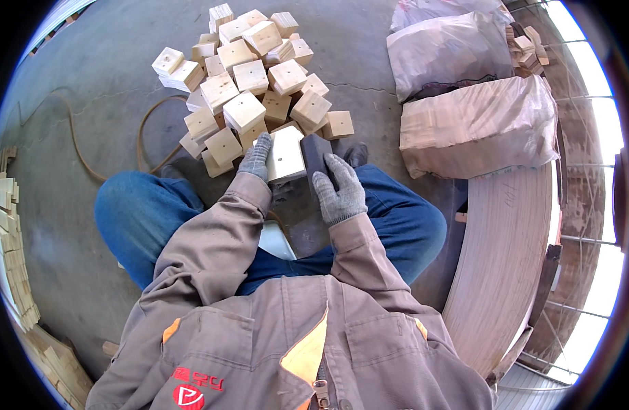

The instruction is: The person sits on the floor and sands small square wooden blocks one at a time using a sanding block. They rotate each block to sand multiple faces and place finished pieces aside.

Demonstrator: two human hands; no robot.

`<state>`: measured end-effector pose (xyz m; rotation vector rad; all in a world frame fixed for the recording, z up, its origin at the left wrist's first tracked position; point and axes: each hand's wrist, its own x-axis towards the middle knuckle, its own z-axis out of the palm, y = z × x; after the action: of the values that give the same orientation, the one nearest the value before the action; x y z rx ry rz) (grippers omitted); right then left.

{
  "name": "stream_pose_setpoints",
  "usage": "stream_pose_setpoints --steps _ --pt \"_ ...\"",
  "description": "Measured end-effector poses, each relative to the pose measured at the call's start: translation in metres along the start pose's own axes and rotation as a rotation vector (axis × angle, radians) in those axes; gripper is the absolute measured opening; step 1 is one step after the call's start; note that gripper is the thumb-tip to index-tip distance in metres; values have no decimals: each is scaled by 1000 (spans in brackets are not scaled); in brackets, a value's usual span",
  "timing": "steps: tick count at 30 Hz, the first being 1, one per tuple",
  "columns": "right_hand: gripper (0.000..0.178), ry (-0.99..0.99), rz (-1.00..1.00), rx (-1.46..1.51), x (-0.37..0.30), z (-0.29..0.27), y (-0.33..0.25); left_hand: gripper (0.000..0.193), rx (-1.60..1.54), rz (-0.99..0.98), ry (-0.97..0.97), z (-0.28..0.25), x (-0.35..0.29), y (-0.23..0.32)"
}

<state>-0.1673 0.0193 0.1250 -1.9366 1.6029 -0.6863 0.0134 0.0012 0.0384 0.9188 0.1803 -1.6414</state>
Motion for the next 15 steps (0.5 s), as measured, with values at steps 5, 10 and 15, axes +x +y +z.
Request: stream_pose_setpoints --steps 5,10,15 --pt "45 48 58 -48 21 4 7 50 52 22 15 -15 21 -19" --pt "47 107 169 53 45 3 47 52 214 70 -4 9 -9 -28" --pt "48 101 121 30 32 4 36 49 272 64 40 -2 1 -26"
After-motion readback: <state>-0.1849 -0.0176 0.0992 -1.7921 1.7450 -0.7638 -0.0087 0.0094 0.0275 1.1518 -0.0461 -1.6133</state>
